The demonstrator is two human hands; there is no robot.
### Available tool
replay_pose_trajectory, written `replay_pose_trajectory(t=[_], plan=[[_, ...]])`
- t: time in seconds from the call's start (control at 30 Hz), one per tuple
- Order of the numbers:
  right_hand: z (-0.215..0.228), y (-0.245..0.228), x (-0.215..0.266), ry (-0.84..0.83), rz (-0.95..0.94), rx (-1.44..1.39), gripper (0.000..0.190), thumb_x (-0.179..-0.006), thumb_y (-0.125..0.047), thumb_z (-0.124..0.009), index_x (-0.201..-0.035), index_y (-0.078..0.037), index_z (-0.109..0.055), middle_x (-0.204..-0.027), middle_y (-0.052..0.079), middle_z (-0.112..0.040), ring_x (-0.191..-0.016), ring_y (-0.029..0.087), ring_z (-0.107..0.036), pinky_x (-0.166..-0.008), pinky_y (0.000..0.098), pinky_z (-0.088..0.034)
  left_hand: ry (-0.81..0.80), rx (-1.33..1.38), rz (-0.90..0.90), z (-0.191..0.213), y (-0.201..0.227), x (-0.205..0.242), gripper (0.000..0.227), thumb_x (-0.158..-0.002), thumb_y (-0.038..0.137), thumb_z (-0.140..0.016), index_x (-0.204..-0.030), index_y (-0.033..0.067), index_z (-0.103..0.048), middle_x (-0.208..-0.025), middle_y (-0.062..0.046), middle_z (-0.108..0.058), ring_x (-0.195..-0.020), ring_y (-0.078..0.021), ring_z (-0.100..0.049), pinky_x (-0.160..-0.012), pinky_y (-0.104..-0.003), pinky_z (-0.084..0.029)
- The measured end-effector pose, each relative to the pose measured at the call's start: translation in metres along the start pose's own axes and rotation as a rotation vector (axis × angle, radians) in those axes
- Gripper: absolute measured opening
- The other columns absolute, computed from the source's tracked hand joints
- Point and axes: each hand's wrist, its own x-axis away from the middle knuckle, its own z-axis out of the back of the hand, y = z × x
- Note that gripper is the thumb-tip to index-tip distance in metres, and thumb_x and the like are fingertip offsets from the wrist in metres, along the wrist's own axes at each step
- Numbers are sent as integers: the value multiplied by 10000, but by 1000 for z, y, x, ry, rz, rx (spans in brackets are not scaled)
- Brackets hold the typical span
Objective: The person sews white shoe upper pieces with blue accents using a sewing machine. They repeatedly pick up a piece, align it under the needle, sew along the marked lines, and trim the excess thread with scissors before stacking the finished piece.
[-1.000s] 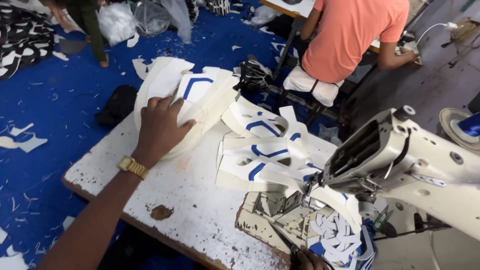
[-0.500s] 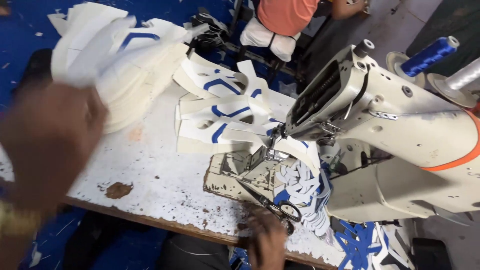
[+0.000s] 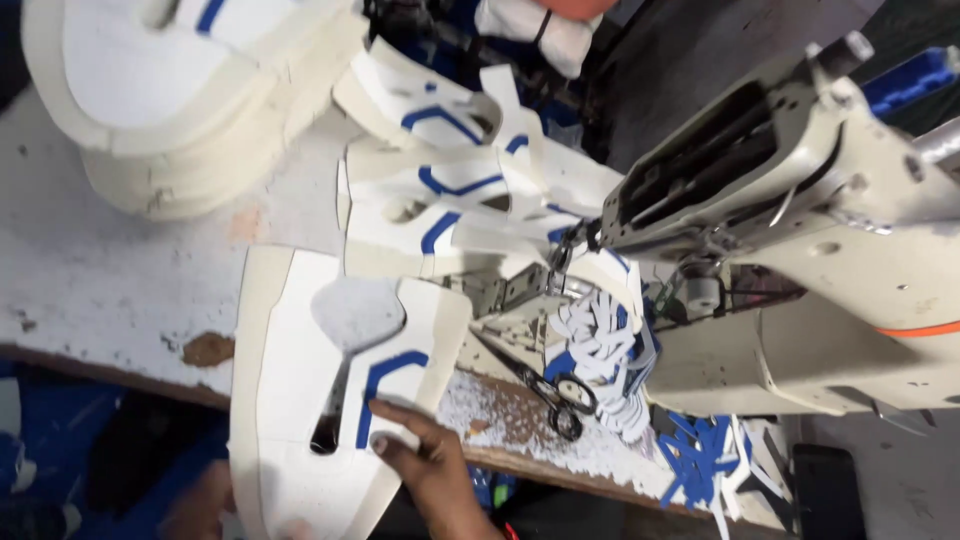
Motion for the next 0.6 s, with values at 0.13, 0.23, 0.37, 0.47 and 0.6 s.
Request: replay_pose_trajectory(t=[0.13, 0.23, 0.37, 0.47, 0.6], plan=[[7, -17, -2, -20, -128, -333, 380, -864, 62, -683, -1227, -34, -742, -1344, 138, -709, -1238, 242, -642, -1032, 372, -520, 115, 606, 606, 21, -46, -37, 675, -908, 277, -661, -1446, -79, -461, -1201, -266, -696, -1114, -312, -711, -931, -475, -560], [21, -10, 8, -88, -74, -367, 347, -876, 73, -673, -1203, -22, -739, -1303, 136, -715, -1220, 232, -657, -981, 366, -555, 111, 849, 802, 50, 48, -119, 758, -901, 237, -687, -1523, -82, -394, -1172, -312, -708, -1111, -352, -745, -935, -519, -569], [33, -15, 3, -28, 65, -229, 299, -900, 77, -683, -1185, 7, -743, -1290, 150, -739, -1257, 224, -676, -1027, 361, -574, 103, 1042, 882, 60, 139, -194, 714, -876, 134, -721, -1479, -96, -415, -1081, -309, -745, -1050, -393, -780, -885, -585, -604], [32, -10, -6, 89, -140, -320, 338, -875, 73, -670, -1197, 9, -753, -1300, 135, -726, -1149, 207, -656, -951, 326, -523, 85, 891, 1068, 29, 100, -187, 627, -843, 108, -720, -1393, -103, -504, -1049, -270, -781, -1036, -328, -753, -919, -512, -589], [36, -4, -1, 56, -91, -240, 366, -890, 43, -658, -1246, -17, -719, -1323, 105, -715, -1198, 168, -660, -1014, 297, -517, 85, 798, 975, 19, 102, -171, 582, -854, 83, -716, -1380, -82, -531, -1093, -249, -778, -1053, -291, -744, -948, -460, -555]])
